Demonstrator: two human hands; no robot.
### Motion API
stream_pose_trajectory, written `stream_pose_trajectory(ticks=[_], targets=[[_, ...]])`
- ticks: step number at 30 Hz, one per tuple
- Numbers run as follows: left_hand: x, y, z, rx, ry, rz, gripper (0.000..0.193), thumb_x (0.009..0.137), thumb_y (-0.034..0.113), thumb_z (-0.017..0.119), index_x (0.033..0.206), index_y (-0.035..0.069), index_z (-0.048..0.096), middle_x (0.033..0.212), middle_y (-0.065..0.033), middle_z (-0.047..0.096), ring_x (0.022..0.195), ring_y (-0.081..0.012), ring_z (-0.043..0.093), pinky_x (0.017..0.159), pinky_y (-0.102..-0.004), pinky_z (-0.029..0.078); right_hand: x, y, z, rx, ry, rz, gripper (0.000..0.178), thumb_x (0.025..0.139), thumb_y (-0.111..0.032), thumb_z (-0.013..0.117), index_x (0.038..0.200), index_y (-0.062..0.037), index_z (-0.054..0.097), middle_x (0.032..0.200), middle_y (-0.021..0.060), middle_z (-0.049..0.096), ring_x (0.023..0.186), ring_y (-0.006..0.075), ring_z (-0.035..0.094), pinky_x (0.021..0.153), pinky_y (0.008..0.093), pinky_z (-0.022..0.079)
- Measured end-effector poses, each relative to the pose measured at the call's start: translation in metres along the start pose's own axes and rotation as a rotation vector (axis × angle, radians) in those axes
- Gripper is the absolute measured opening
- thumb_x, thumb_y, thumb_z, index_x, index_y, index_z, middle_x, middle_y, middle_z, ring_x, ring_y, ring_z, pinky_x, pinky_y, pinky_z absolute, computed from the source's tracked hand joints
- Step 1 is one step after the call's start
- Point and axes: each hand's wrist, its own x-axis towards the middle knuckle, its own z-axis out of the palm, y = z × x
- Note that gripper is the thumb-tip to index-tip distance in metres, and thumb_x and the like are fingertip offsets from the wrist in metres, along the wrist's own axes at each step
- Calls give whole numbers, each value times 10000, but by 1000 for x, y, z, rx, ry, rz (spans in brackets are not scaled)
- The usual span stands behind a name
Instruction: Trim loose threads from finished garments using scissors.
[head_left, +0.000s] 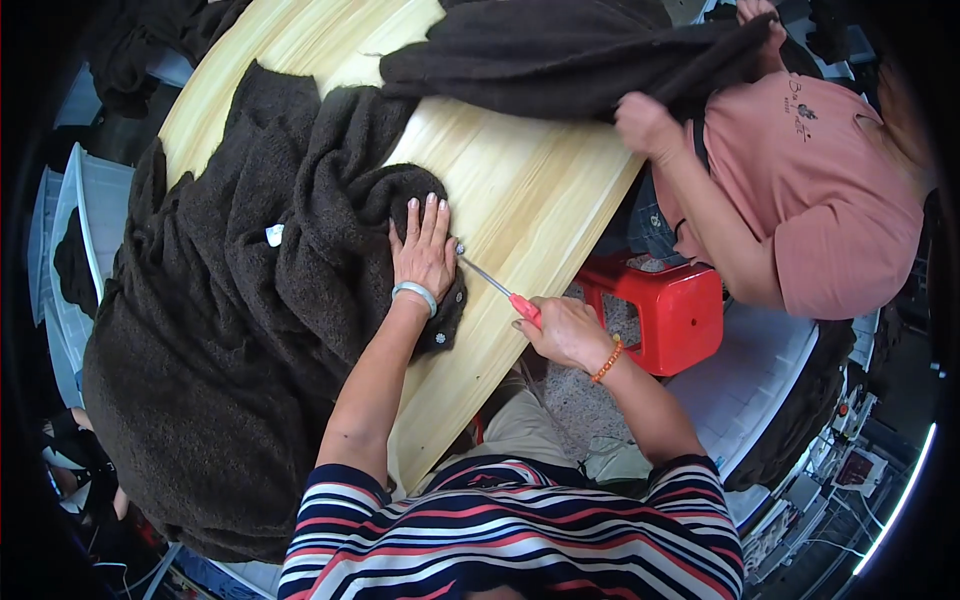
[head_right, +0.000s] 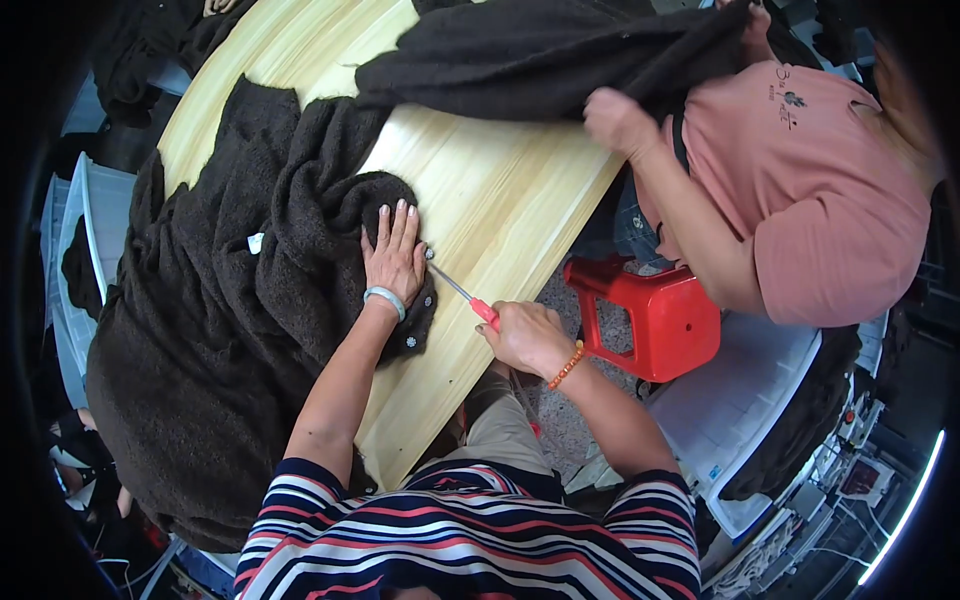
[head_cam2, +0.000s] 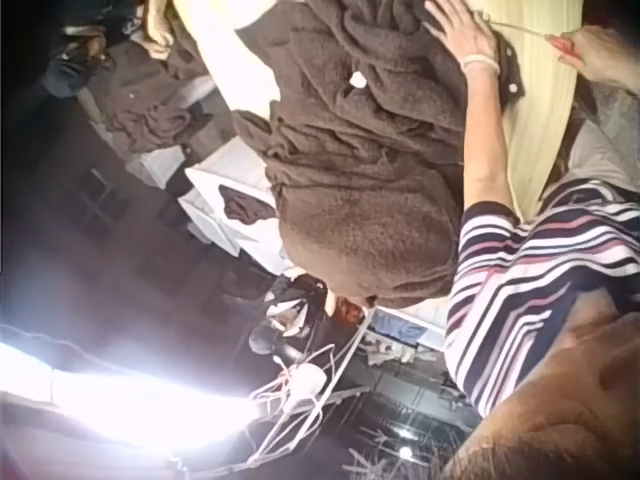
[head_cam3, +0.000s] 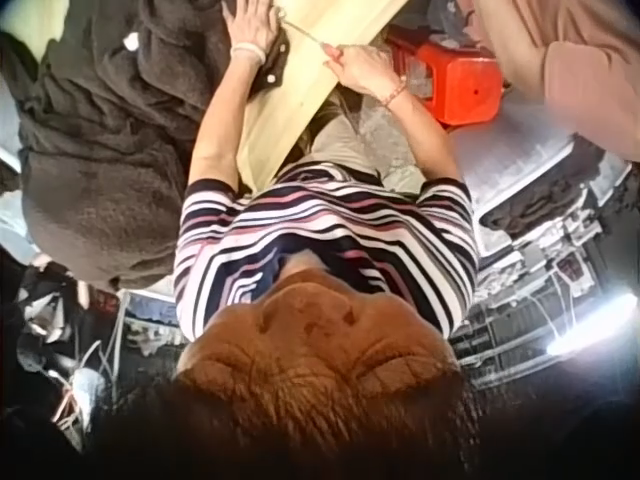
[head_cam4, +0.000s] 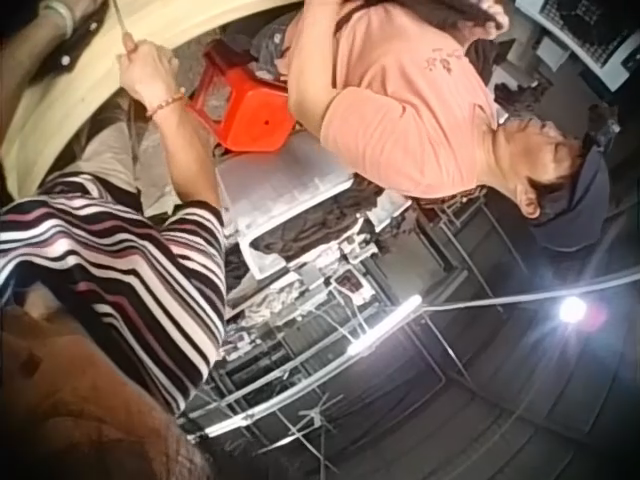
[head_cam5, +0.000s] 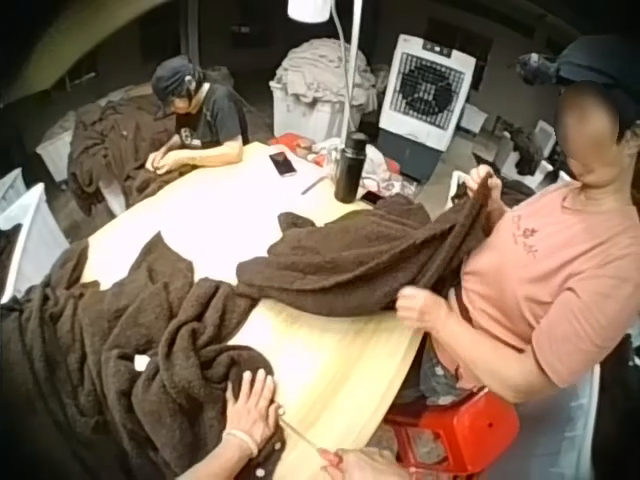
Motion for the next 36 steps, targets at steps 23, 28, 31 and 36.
stream_pose_trajectory(ticks=[23, 28, 31, 36], targets=[[-107, -6, -14, -168, -64, 38, 640, 931, 278, 532, 1496, 67, 320, 1590, -120, 250, 1463, -323, 231, 1145, -582, 190, -72, -16, 44, -143, -89, -111, 315, 890, -344, 595, 1015, -62, 653, 896, 231, 685, 893, 404, 665, 789, 514, 510], [-108, -3, -19, -194, -76, 27, 669, 920, 306, 552, 1506, 90, 313, 1593, -105, 249, 1467, -317, 225, 1147, -587, 183, -73, -13, 48, -144, -113, -94, 320, 895, -342, 589, 1009, -51, 656, 908, 229, 687, 903, 415, 662, 800, 510, 511], [-108, -3, -20, -186, -87, 27, 687, 912, 330, 562, 1506, 91, 314, 1593, -108, 250, 1468, -319, 221, 1144, -595, 185, -67, -10, 50, -99, -53, -62, 345, 891, -375, 596, 988, -49, 653, 890, 243, 680, 895, 425, 658, 802, 518, 505], [-108, -2, -19, -175, -97, 35, 730, 891, 331, 589, 1516, 97, 291, 1604, -97, 222, 1473, -324, 202, 1136, -614, 185, -66, -5, 60, -62, -87, -117, 368, 888, -409, 601, 980, -56, 649, 885, 255, 674, 888, 442, 649, 795, 531, 502]])
